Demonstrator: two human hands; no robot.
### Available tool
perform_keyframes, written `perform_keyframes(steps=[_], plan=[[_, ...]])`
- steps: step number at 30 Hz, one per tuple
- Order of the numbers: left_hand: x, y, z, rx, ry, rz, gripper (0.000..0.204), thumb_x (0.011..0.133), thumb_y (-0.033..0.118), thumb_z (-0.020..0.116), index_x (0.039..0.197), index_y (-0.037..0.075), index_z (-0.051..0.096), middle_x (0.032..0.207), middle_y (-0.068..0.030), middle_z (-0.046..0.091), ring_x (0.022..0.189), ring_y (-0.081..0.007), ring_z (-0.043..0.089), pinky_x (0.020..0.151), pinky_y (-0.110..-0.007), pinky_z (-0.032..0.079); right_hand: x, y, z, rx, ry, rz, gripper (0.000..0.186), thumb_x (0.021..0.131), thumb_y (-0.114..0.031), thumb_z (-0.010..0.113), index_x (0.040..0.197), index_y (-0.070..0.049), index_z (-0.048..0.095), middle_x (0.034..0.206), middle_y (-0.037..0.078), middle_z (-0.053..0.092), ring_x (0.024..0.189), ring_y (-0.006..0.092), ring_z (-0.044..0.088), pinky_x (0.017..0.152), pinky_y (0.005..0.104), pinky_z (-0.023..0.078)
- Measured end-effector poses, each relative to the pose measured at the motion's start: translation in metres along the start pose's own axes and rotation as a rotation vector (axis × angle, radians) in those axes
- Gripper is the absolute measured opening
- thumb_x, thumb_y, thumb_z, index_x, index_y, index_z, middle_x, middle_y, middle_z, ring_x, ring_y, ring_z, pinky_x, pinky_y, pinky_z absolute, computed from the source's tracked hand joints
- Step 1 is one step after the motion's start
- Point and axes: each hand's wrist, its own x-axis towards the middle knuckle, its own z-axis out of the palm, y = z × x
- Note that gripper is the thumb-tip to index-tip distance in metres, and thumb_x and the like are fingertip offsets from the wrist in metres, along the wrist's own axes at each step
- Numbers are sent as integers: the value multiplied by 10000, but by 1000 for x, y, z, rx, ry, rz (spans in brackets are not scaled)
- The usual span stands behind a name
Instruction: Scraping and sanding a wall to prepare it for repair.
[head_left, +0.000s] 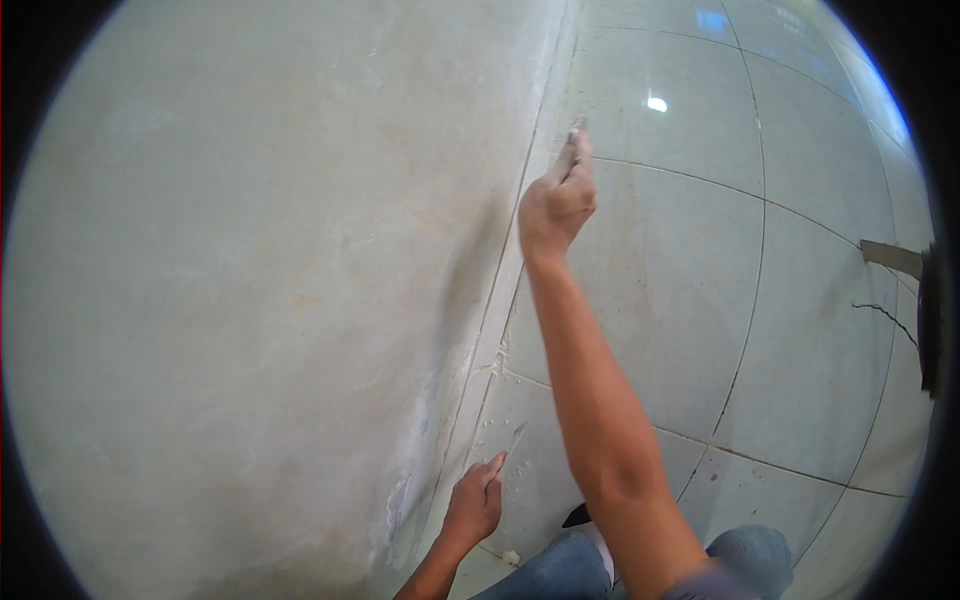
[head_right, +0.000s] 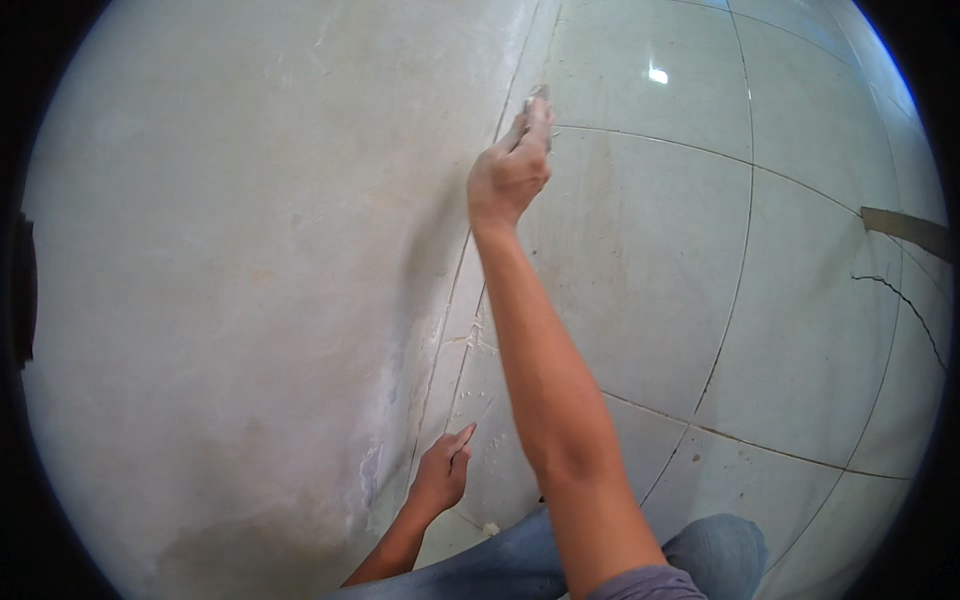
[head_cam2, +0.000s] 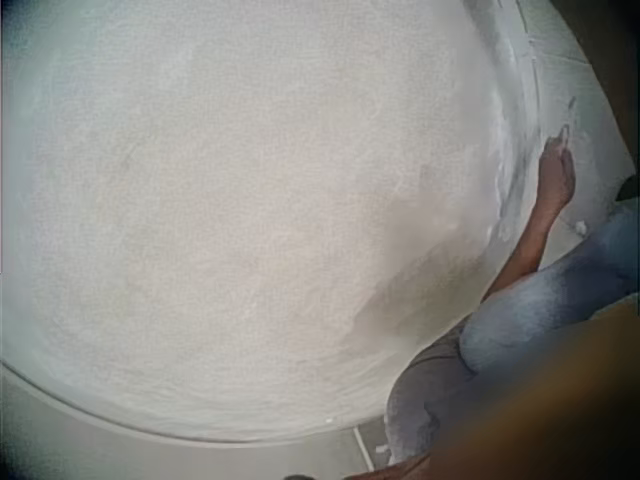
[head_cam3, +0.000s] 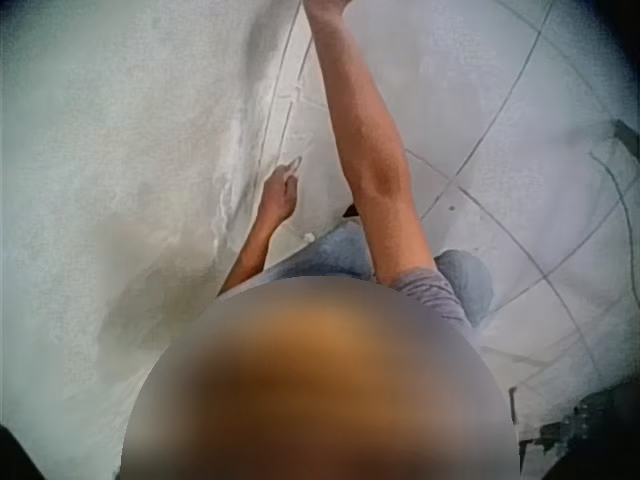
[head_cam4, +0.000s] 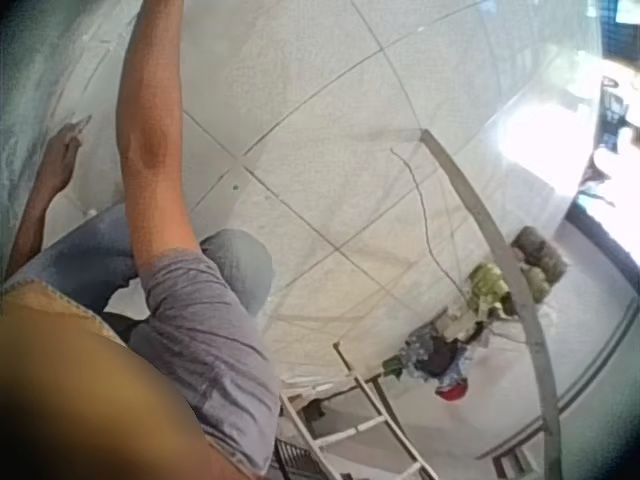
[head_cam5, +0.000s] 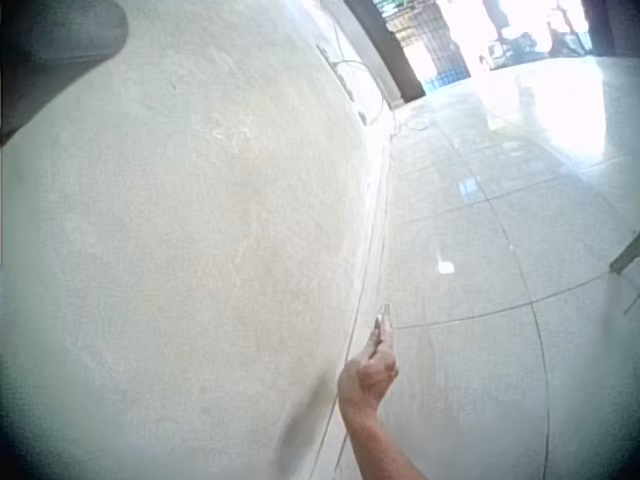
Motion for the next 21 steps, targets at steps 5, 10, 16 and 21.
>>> perform_keyframes(steps=[5,10,16,21], plan=[[3,18,1,-104,-53,32,372,936,121,478,1274,-3,570,927,-227,578,873,-384,586,802,-395,470,3,-66,29,-62,-369,407,387,1021,-210,382,1156,76,605,1052,249,671,1018,306,646,896,393,487],[-2,4,-7,-87,-22,22,377,941,129,474,1281,-4,566,914,-222,577,860,-373,585,801,-384,469,-70,-213,39,525,-442,-621,512,811,-28,517,1321,22,531,1418,235,466,1350,361,423,1123,445,335],[11,24,-13,-139,-34,36,387,951,137,459,1297,-8,554,892,-186,588,842,-311,590,808,-350,466,4,-128,56,349,-442,-701,519,805,46,437,1301,-43,560,1369,196,527,1287,313,500,1062,391,432],[13,23,-9,-150,-62,6,395,964,143,434,1314,-2,546,901,-152,601,847,-249,591,814,-309,458,37,-72,55,78,-406,-66,464,811,50,411,1233,-29,589,1279,245,573,1206,339,560,1073,412,412]])
